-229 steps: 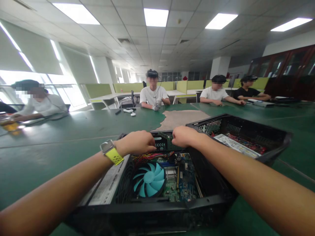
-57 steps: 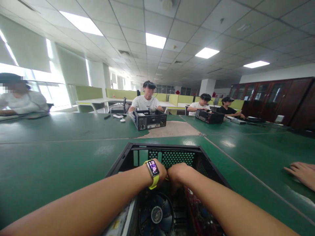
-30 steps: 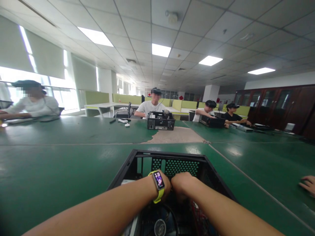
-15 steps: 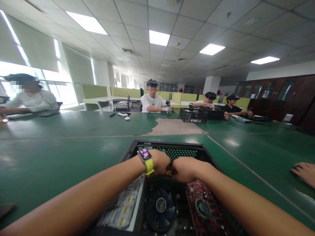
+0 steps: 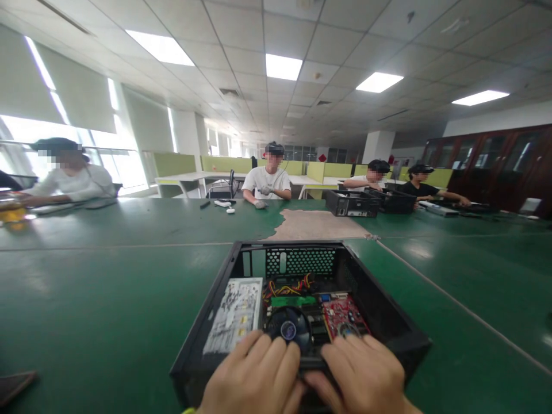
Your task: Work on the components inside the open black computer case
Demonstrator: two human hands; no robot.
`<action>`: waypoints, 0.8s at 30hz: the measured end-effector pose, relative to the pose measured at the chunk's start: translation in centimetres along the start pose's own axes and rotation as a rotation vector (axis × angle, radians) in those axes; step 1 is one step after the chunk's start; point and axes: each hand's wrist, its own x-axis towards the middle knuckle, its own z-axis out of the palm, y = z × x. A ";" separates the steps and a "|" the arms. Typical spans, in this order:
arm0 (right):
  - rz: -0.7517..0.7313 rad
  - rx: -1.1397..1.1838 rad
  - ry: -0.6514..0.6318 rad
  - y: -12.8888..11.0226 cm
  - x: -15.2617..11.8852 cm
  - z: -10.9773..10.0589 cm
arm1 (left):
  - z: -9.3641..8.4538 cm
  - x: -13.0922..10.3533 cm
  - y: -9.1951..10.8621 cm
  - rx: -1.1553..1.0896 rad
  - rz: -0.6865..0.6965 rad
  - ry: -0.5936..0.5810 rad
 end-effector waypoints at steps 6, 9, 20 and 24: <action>0.275 0.395 -0.378 3.2 5.7 2.6 | -0.2 1.9 -5.1 -0.130 -0.148 -0.304; 0.389 0.688 -0.741 6.2 7.7 0.9 | -0.6 2.9 -5.6 -0.232 -0.220 -0.418; 0.550 0.491 -1.162 6.1 11.6 4.3 | 2.4 12.4 -7.6 -0.831 -0.292 -1.061; 0.637 0.404 -1.148 6.0 11.3 3.9 | 3.0 13.1 -8.0 -0.940 -0.523 -1.239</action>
